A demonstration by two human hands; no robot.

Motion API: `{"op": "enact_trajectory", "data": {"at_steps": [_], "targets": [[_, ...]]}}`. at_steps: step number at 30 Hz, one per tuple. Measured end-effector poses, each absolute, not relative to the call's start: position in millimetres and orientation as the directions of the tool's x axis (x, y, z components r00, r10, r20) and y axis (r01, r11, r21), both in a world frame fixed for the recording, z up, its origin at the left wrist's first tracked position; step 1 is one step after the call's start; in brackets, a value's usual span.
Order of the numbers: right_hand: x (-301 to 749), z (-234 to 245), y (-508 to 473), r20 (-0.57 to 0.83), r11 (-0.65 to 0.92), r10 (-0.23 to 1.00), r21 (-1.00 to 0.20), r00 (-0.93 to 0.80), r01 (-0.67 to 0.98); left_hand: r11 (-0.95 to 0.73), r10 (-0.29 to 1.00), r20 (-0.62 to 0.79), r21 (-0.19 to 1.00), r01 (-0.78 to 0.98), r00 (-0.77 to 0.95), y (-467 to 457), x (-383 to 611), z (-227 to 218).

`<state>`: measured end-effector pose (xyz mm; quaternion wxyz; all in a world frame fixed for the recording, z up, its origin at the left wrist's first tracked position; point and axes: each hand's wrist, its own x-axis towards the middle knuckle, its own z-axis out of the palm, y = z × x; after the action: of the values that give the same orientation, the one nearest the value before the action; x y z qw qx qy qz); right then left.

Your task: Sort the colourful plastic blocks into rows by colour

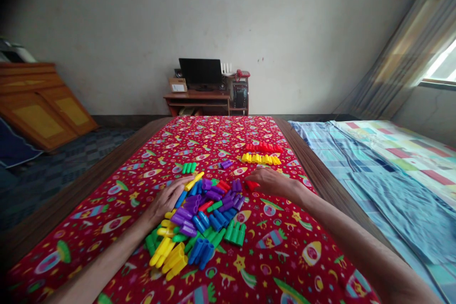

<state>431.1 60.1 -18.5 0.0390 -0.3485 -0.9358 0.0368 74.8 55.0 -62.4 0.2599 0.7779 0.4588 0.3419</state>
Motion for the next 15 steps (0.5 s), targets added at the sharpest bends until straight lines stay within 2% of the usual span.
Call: {"op": "enact_trajectory", "data": {"at_steps": [4,6,9,15], "targets": [[439.4,1.1,102.4,0.192,0.621,0.779,-0.097,-0.597,0.778,-0.443,0.892,0.292,0.723,0.531,0.346,56.1,73.9,-65.5],[444.1,9.7,130.7,0.214,0.513,0.844,-0.057,-0.492,0.856,-0.449,0.889,0.302,0.723,0.525,0.344,57.4,73.3,-67.6],[449.7,12.4,167.6,0.198,0.404,0.896,0.011,-0.398,0.914,-0.468,0.881,0.332,0.721,0.511,0.338,58.6,73.0,-68.1],[455.3,-5.4,193.0,0.089,0.4,0.91,0.065,-0.405,0.914,-0.463,0.882,0.316,0.711,0.529,0.349,56.4,74.4,-63.2]]}}
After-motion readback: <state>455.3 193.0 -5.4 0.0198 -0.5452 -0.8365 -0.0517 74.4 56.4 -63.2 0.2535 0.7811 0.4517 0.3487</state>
